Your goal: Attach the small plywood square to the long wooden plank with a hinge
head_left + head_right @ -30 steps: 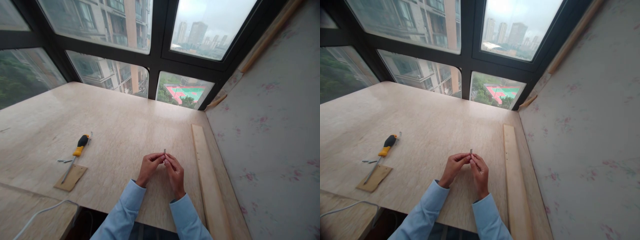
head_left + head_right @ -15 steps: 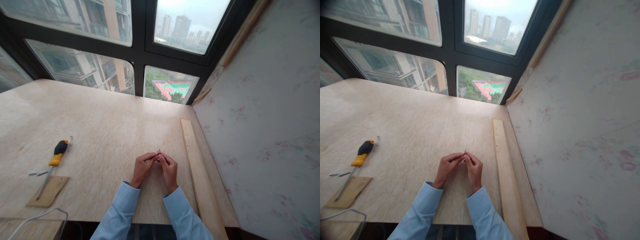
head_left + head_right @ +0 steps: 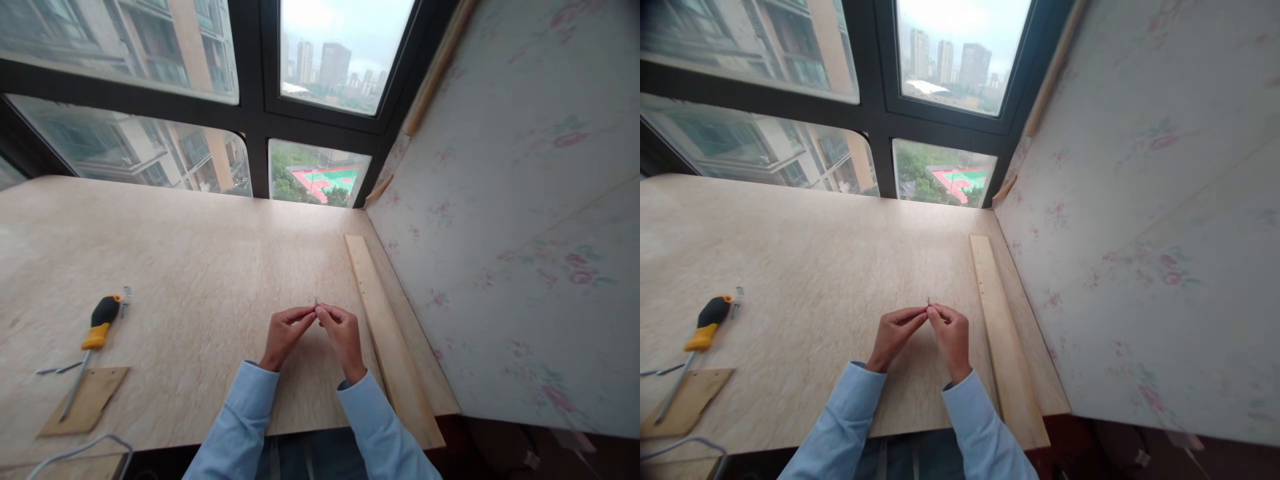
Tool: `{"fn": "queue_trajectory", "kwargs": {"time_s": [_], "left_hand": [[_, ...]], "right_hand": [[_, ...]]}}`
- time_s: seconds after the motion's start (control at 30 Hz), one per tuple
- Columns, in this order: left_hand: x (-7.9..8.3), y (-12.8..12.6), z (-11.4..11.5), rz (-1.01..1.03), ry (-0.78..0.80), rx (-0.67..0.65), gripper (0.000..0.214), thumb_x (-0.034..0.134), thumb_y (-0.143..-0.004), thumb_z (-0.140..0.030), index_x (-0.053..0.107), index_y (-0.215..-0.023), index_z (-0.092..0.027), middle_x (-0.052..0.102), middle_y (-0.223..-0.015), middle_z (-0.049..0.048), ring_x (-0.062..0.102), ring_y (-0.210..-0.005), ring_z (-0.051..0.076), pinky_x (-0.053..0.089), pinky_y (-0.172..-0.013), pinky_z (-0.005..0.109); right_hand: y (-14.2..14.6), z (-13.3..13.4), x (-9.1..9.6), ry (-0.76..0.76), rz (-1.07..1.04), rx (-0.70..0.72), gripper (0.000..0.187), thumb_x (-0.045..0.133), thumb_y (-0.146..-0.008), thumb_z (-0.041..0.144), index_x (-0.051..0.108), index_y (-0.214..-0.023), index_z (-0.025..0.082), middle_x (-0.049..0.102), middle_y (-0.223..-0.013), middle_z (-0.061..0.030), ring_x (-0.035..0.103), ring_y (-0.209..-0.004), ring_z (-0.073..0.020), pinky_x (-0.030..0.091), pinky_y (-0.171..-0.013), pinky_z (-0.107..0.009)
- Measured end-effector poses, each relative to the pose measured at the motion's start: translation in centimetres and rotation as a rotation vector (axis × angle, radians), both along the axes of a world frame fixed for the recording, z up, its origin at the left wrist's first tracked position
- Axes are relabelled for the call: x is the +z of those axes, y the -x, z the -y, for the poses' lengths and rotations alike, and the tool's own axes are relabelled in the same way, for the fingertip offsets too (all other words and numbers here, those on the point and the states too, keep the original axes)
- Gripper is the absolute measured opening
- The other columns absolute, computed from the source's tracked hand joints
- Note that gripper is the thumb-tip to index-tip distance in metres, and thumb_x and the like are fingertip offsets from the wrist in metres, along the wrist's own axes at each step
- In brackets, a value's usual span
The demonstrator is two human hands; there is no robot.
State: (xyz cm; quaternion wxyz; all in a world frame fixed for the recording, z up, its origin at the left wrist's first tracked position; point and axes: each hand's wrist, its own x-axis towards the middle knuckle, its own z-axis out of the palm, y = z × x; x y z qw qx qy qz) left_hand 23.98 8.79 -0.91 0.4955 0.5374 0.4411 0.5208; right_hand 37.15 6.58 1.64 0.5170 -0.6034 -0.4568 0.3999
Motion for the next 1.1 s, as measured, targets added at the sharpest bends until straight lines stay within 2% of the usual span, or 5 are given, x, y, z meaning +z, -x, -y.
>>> {"fn": "queue_trajectory", "kwargs": {"time_s": [0.27, 0.43, 0.67, 0.83, 1.1], "left_hand": [[1.6, -0.6, 0.5, 0.046, 0.042, -0.063, 0.021, 0.078, -0.073, -0.033, 0.081, -0.087, -0.018, 0.078, -0.089, 0.0087, 0.076, -0.086, 0.026, 0.063, -0.081, 0.036], [3.3, -1.9, 0.7, 0.113, 0.073, -0.050, 0.022, 0.079, -0.073, -0.035, 0.080, -0.085, -0.017, 0.078, -0.088, 0.0094, 0.076, -0.084, 0.025, 0.063, -0.078, 0.034], [4.6, -4.0, 0.4, 0.251, 0.206, -0.135, 0.046, 0.084, -0.070, -0.042, 0.077, -0.103, -0.011, 0.078, -0.085, 0.0121, 0.075, -0.076, 0.022, 0.062, -0.073, 0.033], [4.9, -6.1, -1.2, 0.297, 0.307, -0.185, 0.050, 0.088, -0.063, -0.041, 0.076, -0.099, -0.009, 0.077, -0.082, 0.0133, 0.074, -0.075, 0.024, 0.062, -0.073, 0.035], [4.5, -8.5, -4.8, 0.252, 0.364, -0.271, 0.036, 0.082, -0.070, -0.040, 0.078, -0.092, -0.011, 0.078, -0.086, 0.0125, 0.075, -0.078, 0.022, 0.061, -0.073, 0.032]], "right_hand": [[-1.4, 0.8, 3.9, -0.074, 0.379, 0.126, 0.026, 0.059, -0.085, 0.029, 0.082, -0.083, 0.019, 0.080, -0.083, -0.0058, 0.075, -0.078, -0.0253, 0.055, -0.069, -0.032], [-3.2, 0.5, 5.4, -0.056, 0.351, 0.180, 0.024, 0.061, -0.085, 0.030, 0.083, -0.080, 0.021, 0.078, -0.071, -0.0030, 0.072, -0.068, -0.0215, 0.053, -0.065, -0.029], [-6.5, 0.3, 7.0, -0.063, 0.264, 0.300, 0.020, 0.066, -0.085, 0.036, 0.083, -0.083, 0.024, 0.079, -0.077, -0.0031, 0.074, -0.077, -0.0231, 0.056, -0.070, -0.031], [-8.9, -0.3, 7.0, -0.091, 0.268, 0.320, 0.023, 0.066, -0.086, 0.040, 0.082, -0.091, 0.024, 0.080, -0.092, -0.0051, 0.076, -0.088, -0.0270, 0.058, -0.079, -0.038], [-12.2, -3.7, 4.8, -0.066, 0.198, 0.293, 0.024, 0.066, -0.084, 0.038, 0.082, -0.088, 0.020, 0.080, -0.086, -0.0067, 0.075, -0.084, -0.0266, 0.058, -0.076, -0.037]]}}
